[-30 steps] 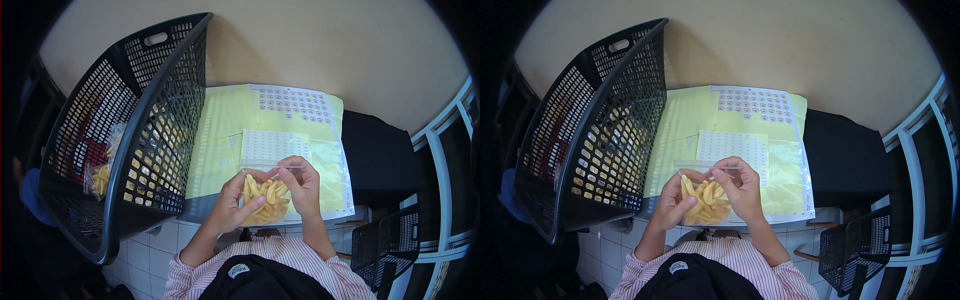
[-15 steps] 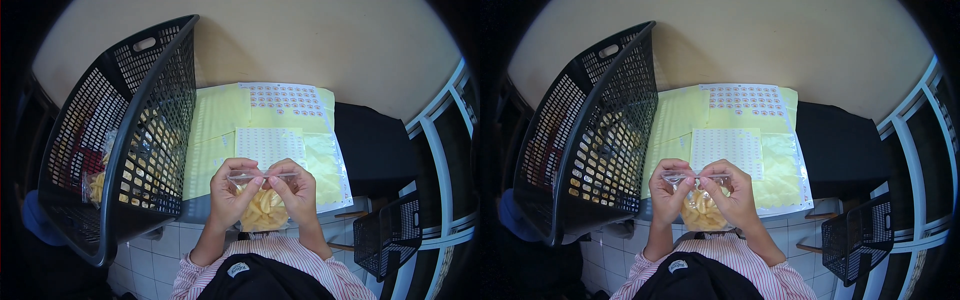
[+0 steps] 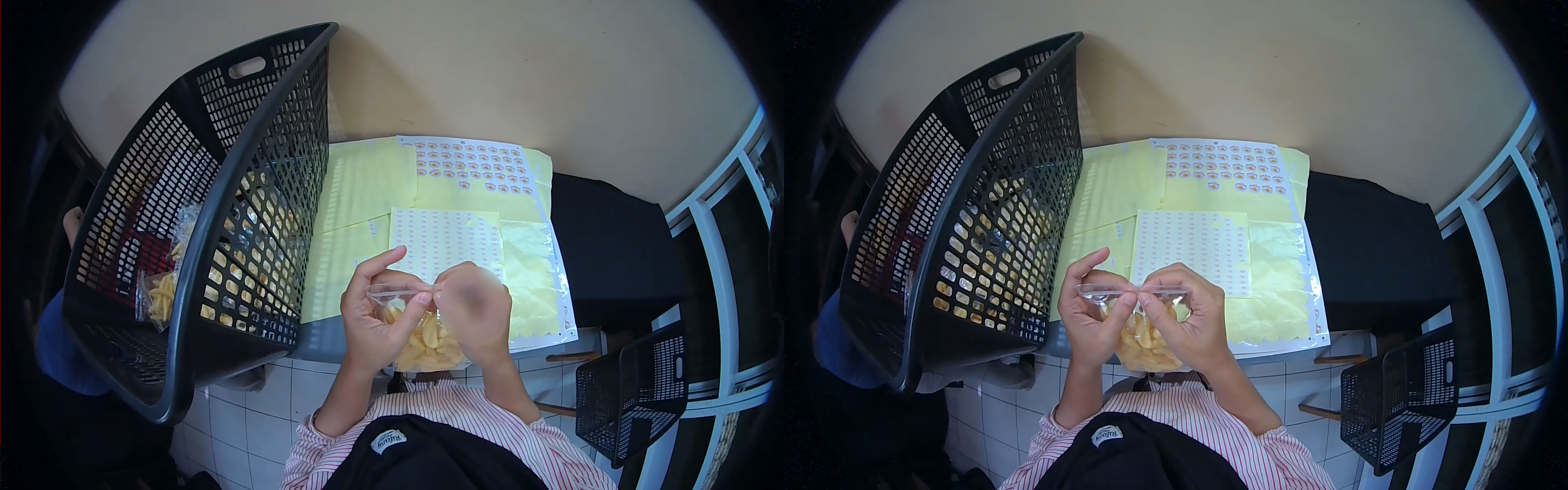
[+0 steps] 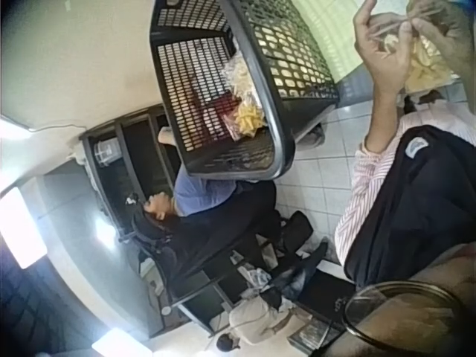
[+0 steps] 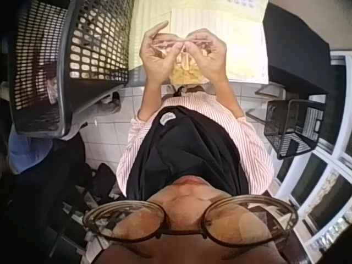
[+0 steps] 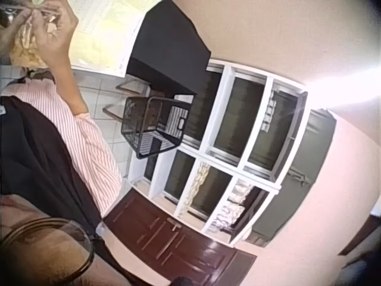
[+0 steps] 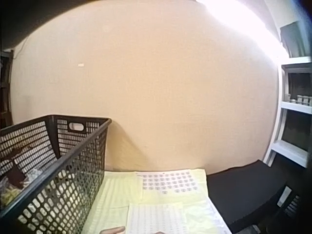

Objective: The recorder labels bags of snacks, places them in a basket, and then organizes labeled bags onto shelves.

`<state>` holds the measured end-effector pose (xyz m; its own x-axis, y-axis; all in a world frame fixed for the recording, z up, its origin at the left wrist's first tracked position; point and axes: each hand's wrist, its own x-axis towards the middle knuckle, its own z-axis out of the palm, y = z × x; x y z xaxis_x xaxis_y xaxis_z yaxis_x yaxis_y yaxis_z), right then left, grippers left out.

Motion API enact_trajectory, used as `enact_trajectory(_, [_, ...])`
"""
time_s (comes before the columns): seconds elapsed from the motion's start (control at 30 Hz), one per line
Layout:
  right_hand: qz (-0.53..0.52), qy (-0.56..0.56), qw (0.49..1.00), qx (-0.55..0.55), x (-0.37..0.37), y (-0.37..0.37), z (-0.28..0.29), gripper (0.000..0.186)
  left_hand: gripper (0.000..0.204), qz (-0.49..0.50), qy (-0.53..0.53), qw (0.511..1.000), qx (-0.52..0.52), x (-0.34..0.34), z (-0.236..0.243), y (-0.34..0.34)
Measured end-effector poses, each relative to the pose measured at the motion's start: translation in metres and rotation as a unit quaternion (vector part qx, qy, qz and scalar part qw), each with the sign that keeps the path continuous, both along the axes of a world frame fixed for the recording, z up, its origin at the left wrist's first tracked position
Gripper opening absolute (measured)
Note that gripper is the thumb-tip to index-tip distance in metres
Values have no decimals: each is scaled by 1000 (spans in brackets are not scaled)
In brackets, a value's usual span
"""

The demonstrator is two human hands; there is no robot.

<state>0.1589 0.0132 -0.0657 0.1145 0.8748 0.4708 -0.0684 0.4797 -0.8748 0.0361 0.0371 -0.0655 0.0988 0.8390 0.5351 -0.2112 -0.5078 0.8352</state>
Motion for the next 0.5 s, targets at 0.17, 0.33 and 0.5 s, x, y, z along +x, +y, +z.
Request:
enact_trajectory(0.17, [-1,-14,1000,-1,0,0,1,5,40,18,9,1000,24,-1,-3,-1])
enact_trajectory(0.33, [-3,-24,1000,14,-2,2,2,4,37,42,10,998,38,-2,-5,-2])
enact_trajectory(0.5, [-9,-31,999,-14,-2,6,2,6,38,55,5,998,32,-3,-5,3])
